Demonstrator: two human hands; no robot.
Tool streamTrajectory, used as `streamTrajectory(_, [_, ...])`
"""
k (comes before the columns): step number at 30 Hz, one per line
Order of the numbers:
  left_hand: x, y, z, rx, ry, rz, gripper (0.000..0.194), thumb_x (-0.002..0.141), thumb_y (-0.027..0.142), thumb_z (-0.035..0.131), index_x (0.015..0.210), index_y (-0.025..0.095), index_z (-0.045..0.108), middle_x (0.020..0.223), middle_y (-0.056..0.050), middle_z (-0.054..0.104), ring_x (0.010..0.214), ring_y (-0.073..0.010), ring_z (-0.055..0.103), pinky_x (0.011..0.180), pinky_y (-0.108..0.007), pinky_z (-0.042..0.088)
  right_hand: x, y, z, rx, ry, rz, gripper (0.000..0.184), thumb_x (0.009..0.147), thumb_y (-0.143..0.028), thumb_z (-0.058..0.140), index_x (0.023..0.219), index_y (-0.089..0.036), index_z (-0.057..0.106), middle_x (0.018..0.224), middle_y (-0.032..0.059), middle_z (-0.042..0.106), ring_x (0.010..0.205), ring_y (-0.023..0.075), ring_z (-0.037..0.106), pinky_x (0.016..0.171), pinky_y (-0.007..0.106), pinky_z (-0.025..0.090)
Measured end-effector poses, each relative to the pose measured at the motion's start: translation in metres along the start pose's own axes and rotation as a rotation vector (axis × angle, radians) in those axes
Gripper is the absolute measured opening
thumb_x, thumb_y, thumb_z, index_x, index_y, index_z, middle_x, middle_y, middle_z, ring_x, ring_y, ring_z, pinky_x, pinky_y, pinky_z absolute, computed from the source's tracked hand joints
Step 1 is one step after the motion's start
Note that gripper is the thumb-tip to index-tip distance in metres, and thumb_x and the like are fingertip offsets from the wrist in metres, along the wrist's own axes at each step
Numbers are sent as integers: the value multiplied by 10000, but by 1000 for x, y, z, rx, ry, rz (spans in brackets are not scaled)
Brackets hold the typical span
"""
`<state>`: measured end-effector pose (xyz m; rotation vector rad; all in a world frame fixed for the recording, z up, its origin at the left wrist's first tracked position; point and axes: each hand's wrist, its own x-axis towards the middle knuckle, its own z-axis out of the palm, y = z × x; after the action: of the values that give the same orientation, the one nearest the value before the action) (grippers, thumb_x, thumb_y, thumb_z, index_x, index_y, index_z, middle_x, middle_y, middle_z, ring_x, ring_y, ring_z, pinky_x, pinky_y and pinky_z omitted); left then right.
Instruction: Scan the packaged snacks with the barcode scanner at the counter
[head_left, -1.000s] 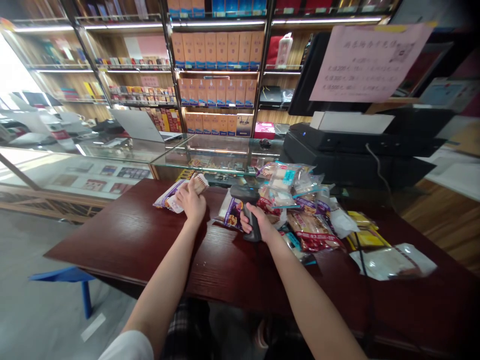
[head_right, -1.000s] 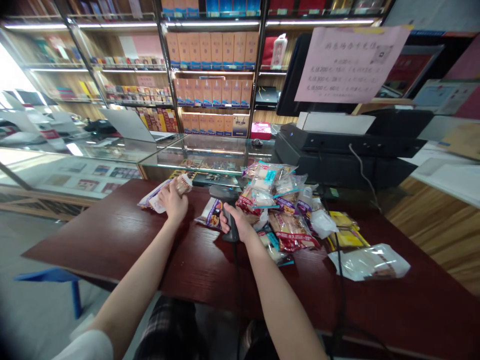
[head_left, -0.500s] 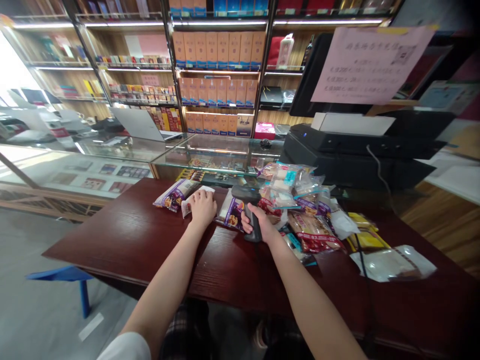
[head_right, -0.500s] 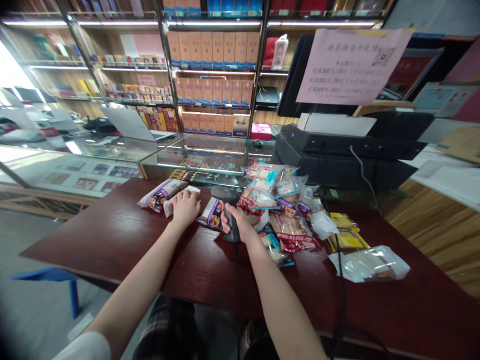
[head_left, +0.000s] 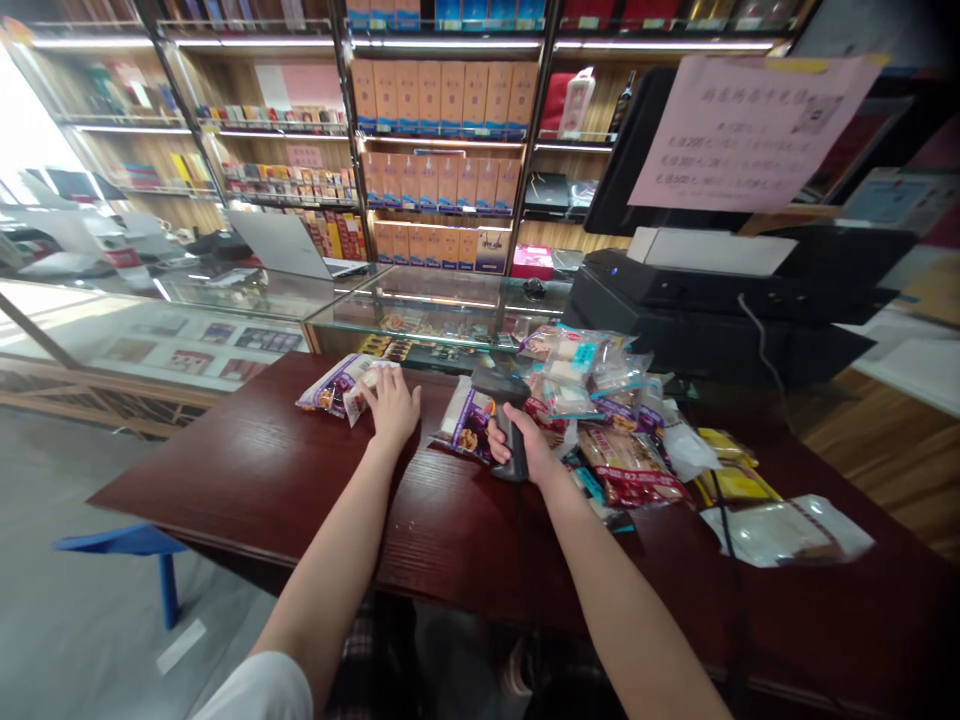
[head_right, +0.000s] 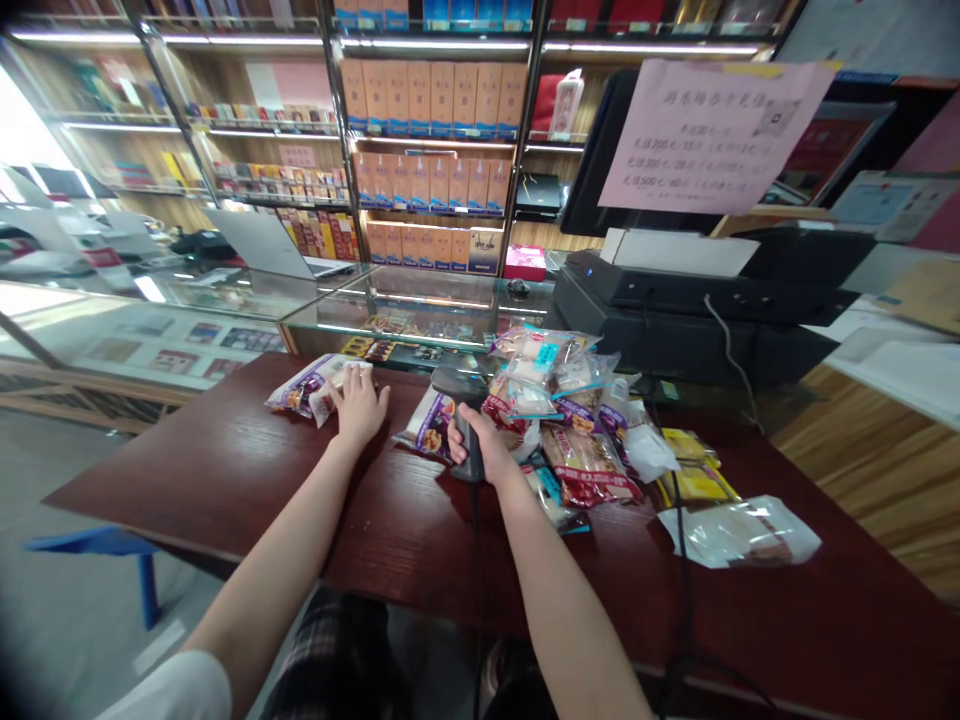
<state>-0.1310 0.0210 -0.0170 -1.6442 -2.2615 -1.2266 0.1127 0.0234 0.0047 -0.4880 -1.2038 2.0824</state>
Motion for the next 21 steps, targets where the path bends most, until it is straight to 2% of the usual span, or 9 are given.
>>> streamTrajectory(2, [-2, 10, -1, -133, -56, 56, 421, 919, 346, 553, 1285, 144, 597, 1445, -260, 527, 1443, -404, 379, 1198, -588, 166, 0, -2, 0, 9, 1, -7, 448, 778, -612, 713, 726, -222, 500, 546, -75, 462, 374, 67, 334, 396, 236, 308])
streamTrajectory(4, [-7, 19, 1, -233, -166, 87, 325, 909, 416, 584, 1128, 187, 655, 1273, -208, 630, 1288, -392, 531, 1154, -540, 285, -1, -3, -1, 20, 11, -22, 436, 797, -603, 692, 721, -224, 490, 547, -73, 455, 380, 66, 326, 400, 228, 306])
streamTrajectory(8, [-20, 28, 12, -234, -336, 108, 363, 802, 548, 705, 951, 219, 667, 1138, -153, 679, 1162, -376, 590, 1117, -516, 324, -1, -5, -4, 19, 11, -42, 459, 820, -610, 658, 669, -225, 459, 511, -66, 415, 389, 69, 307, 412, 221, 309])
streamTrajectory(11, [-22, 30, 15, -152, -417, 93, 433, 763, 574, 735, 995, 214, 672, 1170, -154, 690, 1176, -380, 586, 1093, -504, 353, -1, -4, -6, 30, 14, -58, 447, 825, -604, 654, 684, -223, 467, 522, -63, 423, 395, 69, 309, 411, 216, 312])
streamTrajectory(15, [-15, 32, 6, 75, -569, 88, 495, 866, 532, 622, 1235, 202, 620, 1277, -138, 676, 1209, -346, 594, 1047, -473, 411, 0, -2, -7, 30, 18, -57, 402, 826, -588, 662, 768, -220, 511, 543, -71, 448, 388, 68, 335, 406, 215, 319])
streamTrajectory(17, [-13, 32, 1, 167, -542, 66, 551, 905, 470, 572, 1379, 192, 534, 1303, -140, 669, 1220, -343, 591, 1040, -479, 421, 0, -1, -6, 38, 26, -80, 364, 832, -564, 667, 860, -222, 544, 564, -80, 471, 379, 65, 341, 404, 214, 321])
streamTrajectory(19, [-12, 31, -2, 245, -422, 44, 584, 925, 339, 526, 1479, 172, 446, 1387, -160, 616, 1275, -344, 555, 1067, -483, 404, 0, -1, -5, 45, 32, -96, 349, 844, -545, 661, 948, -227, 560, 580, -84, 488, 374, 67, 353, 403, 214, 323])
streamTrajectory(21, [-12, 30, -3, 287, -302, 62, 558, 931, 219, 466, 1487, 175, 460, 1472, -161, 543, 1343, -320, 506, 1115, -457, 366, 0, -1, -5, 47, 34, -96, 353, 851, -539, 656, 986, -226, 564, 577, -86, 493, 371, 70, 363, 403, 215, 323])
